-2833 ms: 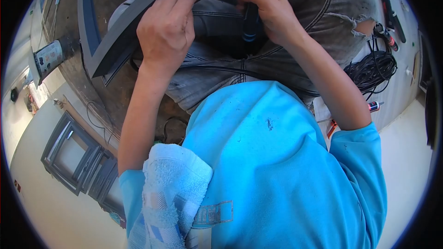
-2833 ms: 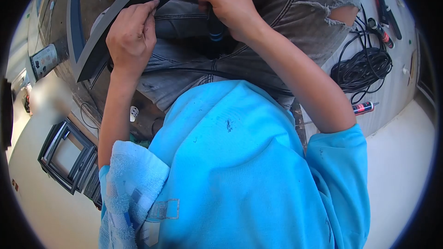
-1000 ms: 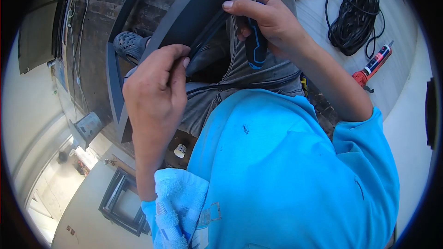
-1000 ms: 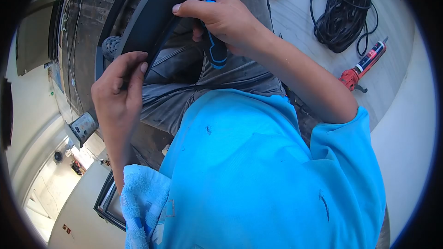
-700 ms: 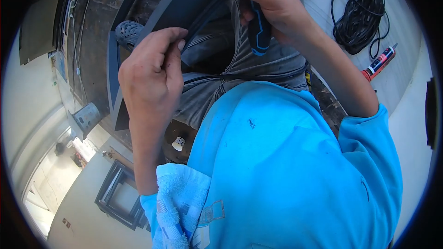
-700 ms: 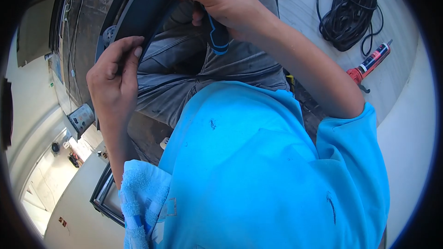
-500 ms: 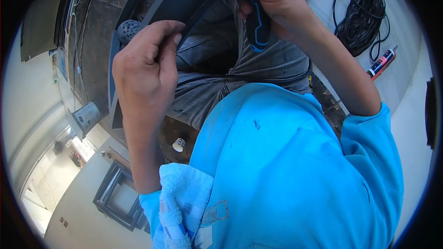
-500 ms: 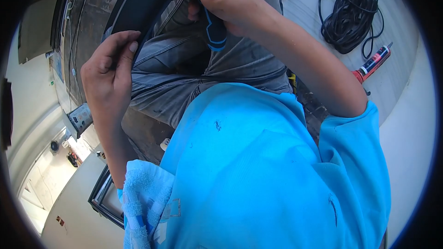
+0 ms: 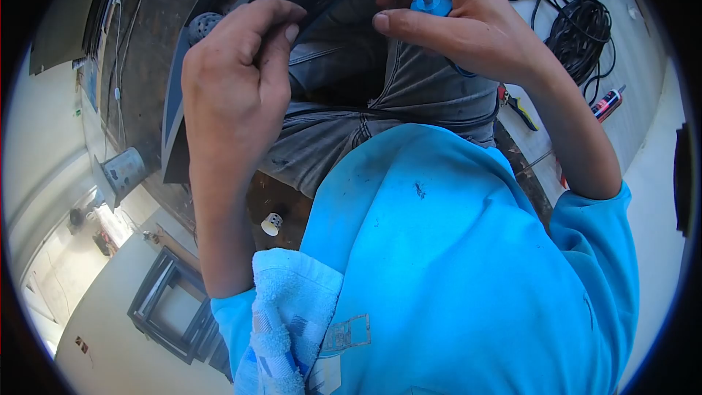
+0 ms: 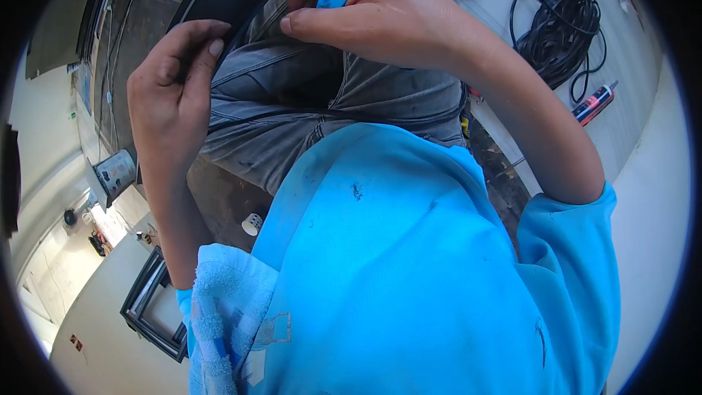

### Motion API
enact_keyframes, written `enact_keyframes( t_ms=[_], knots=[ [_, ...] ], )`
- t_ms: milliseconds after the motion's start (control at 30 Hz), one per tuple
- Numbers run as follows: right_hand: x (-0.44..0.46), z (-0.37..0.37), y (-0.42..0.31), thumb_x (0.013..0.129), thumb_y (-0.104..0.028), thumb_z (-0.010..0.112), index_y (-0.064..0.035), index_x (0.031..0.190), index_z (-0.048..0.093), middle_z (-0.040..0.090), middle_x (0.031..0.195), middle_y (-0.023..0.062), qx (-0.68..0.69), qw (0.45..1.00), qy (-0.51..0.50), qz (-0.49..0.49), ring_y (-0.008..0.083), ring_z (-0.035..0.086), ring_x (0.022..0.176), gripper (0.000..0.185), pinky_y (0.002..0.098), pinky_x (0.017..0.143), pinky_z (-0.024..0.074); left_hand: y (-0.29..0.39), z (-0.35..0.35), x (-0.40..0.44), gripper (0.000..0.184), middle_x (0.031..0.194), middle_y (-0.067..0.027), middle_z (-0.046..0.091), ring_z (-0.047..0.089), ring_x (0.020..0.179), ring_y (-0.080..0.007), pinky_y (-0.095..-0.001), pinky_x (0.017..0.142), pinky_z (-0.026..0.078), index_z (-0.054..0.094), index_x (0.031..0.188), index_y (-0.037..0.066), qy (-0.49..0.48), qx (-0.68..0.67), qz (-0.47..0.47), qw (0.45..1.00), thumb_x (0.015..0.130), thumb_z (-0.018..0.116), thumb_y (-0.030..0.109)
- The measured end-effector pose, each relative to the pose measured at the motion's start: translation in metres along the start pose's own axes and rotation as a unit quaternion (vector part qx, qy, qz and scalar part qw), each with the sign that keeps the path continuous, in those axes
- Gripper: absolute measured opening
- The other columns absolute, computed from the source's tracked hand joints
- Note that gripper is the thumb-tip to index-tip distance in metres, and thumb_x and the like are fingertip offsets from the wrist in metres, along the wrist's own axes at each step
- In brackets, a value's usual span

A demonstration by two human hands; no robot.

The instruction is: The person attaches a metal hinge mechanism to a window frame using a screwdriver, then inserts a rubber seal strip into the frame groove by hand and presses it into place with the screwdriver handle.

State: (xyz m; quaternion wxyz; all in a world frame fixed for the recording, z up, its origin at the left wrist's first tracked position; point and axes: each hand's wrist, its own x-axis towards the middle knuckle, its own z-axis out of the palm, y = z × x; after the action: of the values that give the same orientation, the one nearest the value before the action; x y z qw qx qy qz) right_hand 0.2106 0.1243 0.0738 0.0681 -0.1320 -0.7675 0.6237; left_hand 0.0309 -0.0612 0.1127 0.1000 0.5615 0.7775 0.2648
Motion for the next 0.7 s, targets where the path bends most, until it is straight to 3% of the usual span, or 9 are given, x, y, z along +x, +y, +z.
enact_keyframes(
  t_ms=[33,133,233,267,333,433,500,600,700],
  knots=[
    [0.000,0.001,-0.002,0.096,-0.031,0.073,-0.0032,0.101,0.062,0.059,0.088,0.0054,-0.012,1.000,-0.006,0.006,0.0163,0.057,0.085,0.030,0.0336,0.076,0.0460,-0.001,-0.001,-0.001,0.017,0.095,-0.0086,0.076,0.071,0.089,-0.0109,-0.0261,0.082,0.054,0.074,0.112,-0.001,0.004,-0.006,0.005,1.000,0.098,0.066,0.001],
    [0.009,0.003,-0.007,0.095,-0.033,0.074,-0.0025,0.106,0.061,0.059,0.092,0.0066,0.001,0.998,-0.025,0.059,0.0172,0.056,0.088,0.035,0.0339,0.077,0.0457,-0.004,0.001,0.000,0.011,0.095,-0.0149,0.075,0.073,0.087,-0.0341,-0.0357,0.075,0.055,0.073,0.101,0.001,0.029,-0.018,0.023,0.999,0.091,0.067,0.001],
    [0.004,0.010,-0.043,0.094,-0.034,0.075,-0.0017,0.110,0.059,0.058,0.094,0.0074,-0.056,0.995,0.002,0.086,0.0179,0.056,0.090,0.040,0.0343,0.078,0.0455,-0.008,0.004,-0.001,0.013,0.091,-0.0124,0.073,0.071,0.085,-0.0346,-0.0385,0.073,0.055,0.073,0.100,0.002,0.045,0.007,0.066,0.997,0.089,0.068,0.001],
    [0.000,0.011,-0.043,0.094,-0.034,0.076,-0.0015,0.112,0.059,0.058,0.094,0.0072,-0.081,0.996,0.007,0.040,0.0180,0.056,0.090,0.041,0.0345,0.079,0.0454,-0.008,0.004,-0.002,0.014,0.092,-0.0119,0.073,0.072,0.084,-0.0301,-0.0356,0.074,0.054,0.074,0.103,0.002,0.043,0.031,0.076,0.996,0.090,0.068,0.000],
    [0.003,0.010,-0.044,0.093,-0.033,0.077,-0.0014,0.117,0.058,0.058,0.096,0.0067,-0.108,0.993,-0.005,0.055,0.0182,0.056,0.091,0.043,0.0347,0.080,0.0454,-0.008,0.004,-0.005,0.017,0.092,-0.0109,0.073,0.073,0.083,-0.0211,-0.0296,0.076,0.054,0.075,0.109,0.002,0.039,0.080,0.096,0.991,0.094,0.068,0.000],
    [0.014,0.002,-0.052,0.092,-0.027,0.076,-0.0013,0.124,0.055,0.057,0.099,0.0057,-0.076,0.983,-0.039,0.163,0.0178,0.057,0.092,0.047,0.0342,0.081,0.0465,-0.010,0.008,-0.011,0.018,0.092,-0.0114,0.072,0.072,0.084,-0.0262,-0.0313,0.076,0.054,0.075,0.108,0.002,0.070,0.138,0.148,0.977,0.092,0.068,0.000],
    [0.010,-0.005,-0.059,0.092,-0.021,0.074,-0.0007,0.127,0.054,0.058,0.099,0.0063,0.007,0.988,-0.043,0.147,0.0176,0.060,0.091,0.046,0.0332,0.081,0.0493,-0.013,0.010,-0.017,0.016,0.092,-0.0101,0.072,0.071,0.083,-0.0272,-0.0322,0.076,0.055,0.075,0.107,0.002,0.084,0.097,0.138,0.982,0.091,0.071,0.001],
    [0.018,-0.004,-0.056,0.093,-0.012,0.069,0.0006,0.129,0.054,0.062,0.097,0.0092,0.168,0.984,0.032,0.050,0.0184,0.066,0.087,0.041,0.0322,0.082,0.0555,-0.020,0.019,-0.020,0.016,0.092,-0.0080,0.072,0.070,0.082,-0.0271,-0.0332,0.074,0.055,0.076,0.104,0.004,0.129,0.070,0.142,0.979,0.088,0.076,0.004],
    [0.040,-0.004,-0.057,0.096,-0.012,0.067,0.0007,0.126,0.057,0.066,0.096,0.0106,0.225,0.969,0.064,-0.081,0.0206,0.069,0.088,0.034,0.0351,0.081,0.0577,-0.029,0.035,-0.022,0.017,0.090,-0.0058,0.071,0.070,0.080,-0.0258,-0.0336,0.070,0.055,0.077,0.101,0.006,0.189,0.085,0.150,0.967,0.084,0.080,0.006]
  ],
)
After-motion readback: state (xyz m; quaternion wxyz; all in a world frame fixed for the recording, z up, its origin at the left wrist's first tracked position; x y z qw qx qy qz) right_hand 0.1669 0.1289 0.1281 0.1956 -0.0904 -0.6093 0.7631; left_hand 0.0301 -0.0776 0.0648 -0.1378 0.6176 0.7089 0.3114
